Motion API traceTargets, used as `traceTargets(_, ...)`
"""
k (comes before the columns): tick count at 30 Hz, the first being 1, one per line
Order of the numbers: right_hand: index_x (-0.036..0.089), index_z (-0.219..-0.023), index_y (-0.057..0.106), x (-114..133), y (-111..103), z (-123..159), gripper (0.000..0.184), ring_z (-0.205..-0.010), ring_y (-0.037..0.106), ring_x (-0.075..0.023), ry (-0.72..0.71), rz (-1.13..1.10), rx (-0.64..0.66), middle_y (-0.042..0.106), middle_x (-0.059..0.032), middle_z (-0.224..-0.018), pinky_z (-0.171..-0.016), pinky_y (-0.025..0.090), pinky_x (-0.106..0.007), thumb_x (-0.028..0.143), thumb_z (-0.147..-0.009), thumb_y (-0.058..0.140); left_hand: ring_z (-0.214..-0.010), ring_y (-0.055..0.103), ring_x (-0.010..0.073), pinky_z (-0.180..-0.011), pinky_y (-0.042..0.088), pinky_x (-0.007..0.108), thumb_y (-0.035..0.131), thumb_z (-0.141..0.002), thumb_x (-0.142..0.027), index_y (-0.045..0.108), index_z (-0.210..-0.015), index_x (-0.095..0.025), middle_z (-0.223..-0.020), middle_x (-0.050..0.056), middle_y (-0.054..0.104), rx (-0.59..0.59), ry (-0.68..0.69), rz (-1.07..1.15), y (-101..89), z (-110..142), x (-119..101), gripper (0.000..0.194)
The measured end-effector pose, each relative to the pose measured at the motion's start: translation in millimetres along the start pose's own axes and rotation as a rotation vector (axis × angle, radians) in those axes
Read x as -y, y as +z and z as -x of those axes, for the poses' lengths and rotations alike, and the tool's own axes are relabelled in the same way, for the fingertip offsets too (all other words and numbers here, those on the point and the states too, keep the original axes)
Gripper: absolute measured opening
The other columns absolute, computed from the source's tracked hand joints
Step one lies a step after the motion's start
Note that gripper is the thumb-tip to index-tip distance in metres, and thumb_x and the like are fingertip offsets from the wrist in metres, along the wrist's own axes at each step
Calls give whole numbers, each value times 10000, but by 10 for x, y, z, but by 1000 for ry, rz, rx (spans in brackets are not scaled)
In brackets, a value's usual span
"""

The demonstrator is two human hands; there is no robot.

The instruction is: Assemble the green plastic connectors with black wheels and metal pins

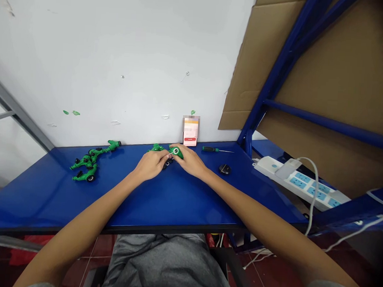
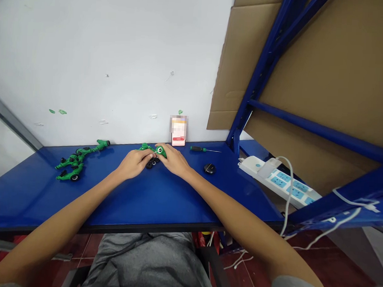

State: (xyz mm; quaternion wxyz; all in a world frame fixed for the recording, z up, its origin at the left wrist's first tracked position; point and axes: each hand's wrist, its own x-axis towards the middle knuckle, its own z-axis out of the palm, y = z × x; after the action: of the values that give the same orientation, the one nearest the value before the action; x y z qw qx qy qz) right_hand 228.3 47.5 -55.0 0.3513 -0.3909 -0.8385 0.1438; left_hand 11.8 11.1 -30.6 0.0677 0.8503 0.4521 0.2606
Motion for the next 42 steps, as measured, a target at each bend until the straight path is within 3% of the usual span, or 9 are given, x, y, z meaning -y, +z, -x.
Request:
traceTargets(24,227,-1280,633,32,-9,-7,294,-1092,716,-226,-73,-209,11,750,-76,-1222,-1000,527,-367,308,-1011,548,-794,686,196,-794,470,304,388,-1097,-415,688,-989,-216,-904,26,758,-16,77,152,-80,18,71,375)
traceTargets(31,200,-1220,625,160,107,15,320,-972,710,-221,-38,-276,90,762,-55,-1088,-912,536,-338,446,-1043,522,-671,545,151,-691,427,264,401,-1076,-503,632,-892,-187,-729,-11,619,-112,3,293,-95,5,24,432)
traceTargets(33,213,-1242,624,189,122,-2,318,-987,712,-223,-33,-269,53,762,-52,-1111,-926,532,-342,442,-1042,529,-637,497,144,-656,393,260,421,-1063,-498,627,-866,-185,-669,-26,559,-137,-32,303,-151,-1,36,424)
traceTargets(36,229,-1274,630,173,80,-34,308,-1033,720,-230,-39,-234,-11,764,-54,-1175,-953,526,-351,406,-1036,546,-606,469,142,-635,372,262,435,-1051,-484,640,-838,-185,-626,-31,531,-87,-27,283,-247,-7,72,420)
traceTargets(42,258,-1345,625,55,3,-16,326,-1143,713,-245,-54,-77,-12,740,-64,-1315,-1000,528,-378,345,-1040,549,-622,549,168,-673,378,290,427,-1049,-356,654,-838,-197,-695,2,638,41,80,65,-276,-16,62,349)
